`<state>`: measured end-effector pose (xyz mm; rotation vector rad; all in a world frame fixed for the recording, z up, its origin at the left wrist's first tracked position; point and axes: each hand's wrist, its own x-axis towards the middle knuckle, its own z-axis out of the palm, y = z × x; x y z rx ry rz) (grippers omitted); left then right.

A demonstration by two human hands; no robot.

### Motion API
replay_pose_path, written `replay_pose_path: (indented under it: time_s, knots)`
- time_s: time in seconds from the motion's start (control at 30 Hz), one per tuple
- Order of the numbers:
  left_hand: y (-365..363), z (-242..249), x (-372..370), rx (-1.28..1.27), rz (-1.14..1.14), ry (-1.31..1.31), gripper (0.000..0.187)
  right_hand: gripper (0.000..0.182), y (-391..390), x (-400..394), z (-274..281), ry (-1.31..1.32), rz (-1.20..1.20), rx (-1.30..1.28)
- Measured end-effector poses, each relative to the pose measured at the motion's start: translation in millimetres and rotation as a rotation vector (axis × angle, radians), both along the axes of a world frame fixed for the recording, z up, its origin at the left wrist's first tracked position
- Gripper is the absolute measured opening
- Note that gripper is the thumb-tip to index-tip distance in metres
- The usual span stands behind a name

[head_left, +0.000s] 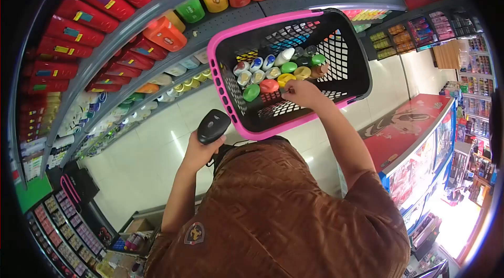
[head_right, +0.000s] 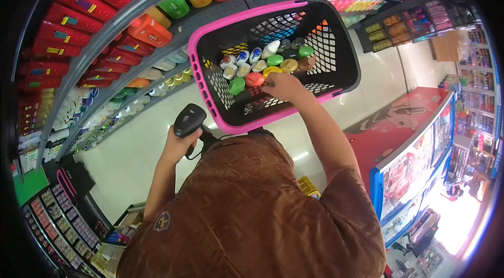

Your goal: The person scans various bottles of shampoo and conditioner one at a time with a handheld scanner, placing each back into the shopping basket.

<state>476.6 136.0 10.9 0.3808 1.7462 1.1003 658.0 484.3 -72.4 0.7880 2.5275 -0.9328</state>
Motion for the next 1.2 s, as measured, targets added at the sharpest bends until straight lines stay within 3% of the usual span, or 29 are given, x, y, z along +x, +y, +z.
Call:
replay_pose_path:
  time_s: [0.07, 0.17, 0.23, 0.3, 0.33, 0.4, 0.5, 0.63, 0.77, 0.97, 1.07, 1.13, 1.2]
  knots:
    - [18, -6, 15, 0.187, 0.102, -0.094, 0.018, 0.042, 36, 2, -16, -0.027, 0.016, 0.094]
    - [48, -13, 32, 0.185, 0.168, -0.138, 0.016, 0.049, 94, 9, -32, -0.281, -0.063, 0.41]
    - [59, -30, 43, 0.192, 0.201, -0.152, 0.014, 0.059, 128, 12, -32, -0.435, -0.314, 0.315]
    - [70, -47, 53, 0.164, 0.275, -0.139, 0.015, 0.07, 155, 17, -36, -0.534, -0.255, 0.218]
    - [74, -54, 57, 0.095, 0.312, -0.153, 0.015, 0.07, 165, 23, -46, -0.542, -0.235, 0.215]
    - [75, -59, 50, 0.141, 0.353, -0.227, 0.018, 0.067, 182, 33, -84, -0.537, -0.6, -0.227]
    - [76, -52, 43, 0.158, 0.379, -0.251, 0.02, 0.065, 184, 38, -121, -0.44, -0.659, -0.21]
    - [79, -51, 38, 0.089, 0.306, -0.28, 0.023, 0.056, 175, 43, -139, -0.251, -0.631, -0.115]
    - [78, -51, 37, 0.073, 0.31, -0.31, 0.023, 0.048, 179, 39, -134, -0.334, -0.463, -0.006]
    - [78, -51, 37, 0.112, 0.309, -0.305, 0.024, 0.065, 173, 38, -117, -0.411, -0.489, -0.053]
    - [79, -47, 35, 0.096, 0.285, -0.308, 0.023, 0.05, 173, 45, -120, -0.374, -0.504, -0.056]
    - [80, -46, 33, 0.085, 0.257, -0.318, 0.024, 0.029, 176, 43, -106, -0.349, -0.492, -0.138]
    - [79, -48, 31, 0.082, 0.24, -0.339, 0.025, 0.025, 180, 48, -102, -0.34, -0.513, -0.152]
